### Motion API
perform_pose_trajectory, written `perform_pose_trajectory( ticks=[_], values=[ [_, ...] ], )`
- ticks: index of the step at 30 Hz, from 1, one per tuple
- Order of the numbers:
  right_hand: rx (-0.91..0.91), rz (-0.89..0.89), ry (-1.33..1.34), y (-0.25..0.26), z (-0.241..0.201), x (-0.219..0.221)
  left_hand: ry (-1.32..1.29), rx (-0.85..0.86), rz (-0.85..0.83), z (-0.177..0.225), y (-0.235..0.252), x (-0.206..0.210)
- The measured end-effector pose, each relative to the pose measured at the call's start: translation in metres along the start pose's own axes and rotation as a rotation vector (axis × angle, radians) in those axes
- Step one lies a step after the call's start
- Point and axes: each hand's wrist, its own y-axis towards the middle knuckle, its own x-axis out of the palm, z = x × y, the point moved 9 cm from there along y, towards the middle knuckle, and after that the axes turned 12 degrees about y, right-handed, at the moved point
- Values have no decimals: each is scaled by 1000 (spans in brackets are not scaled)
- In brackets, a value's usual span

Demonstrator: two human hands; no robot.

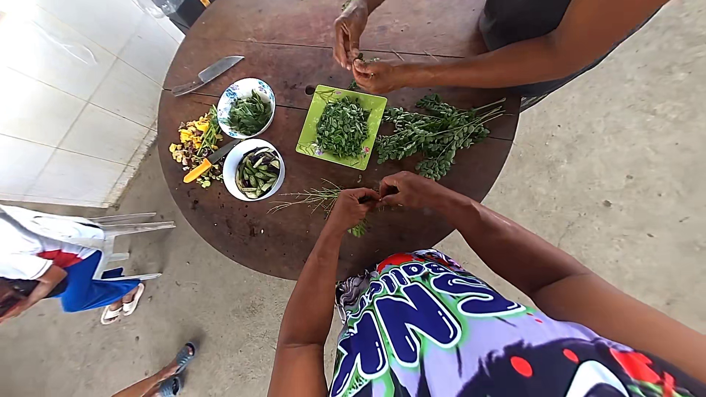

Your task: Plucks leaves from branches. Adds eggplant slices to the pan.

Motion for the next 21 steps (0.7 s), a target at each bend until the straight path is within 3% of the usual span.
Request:
perform_pose_trajectory(
  ticks=[12, 16, 18, 21],
  values=[
    [19, -111, -10, 0, 6, 4, 21, -23, -124, -17, -4, 0],
    [29, -76, -86, -1, 16, -11, -107, -92, -56, -32, -9, -18],
    [-28, -42, -187, 2, 11, -11, -222, -132, -6, -38, -7, -21],
    [-257, 10, -162, 11, -12, 4, -315, -224, -1, -40, 0, -17]
  ],
)
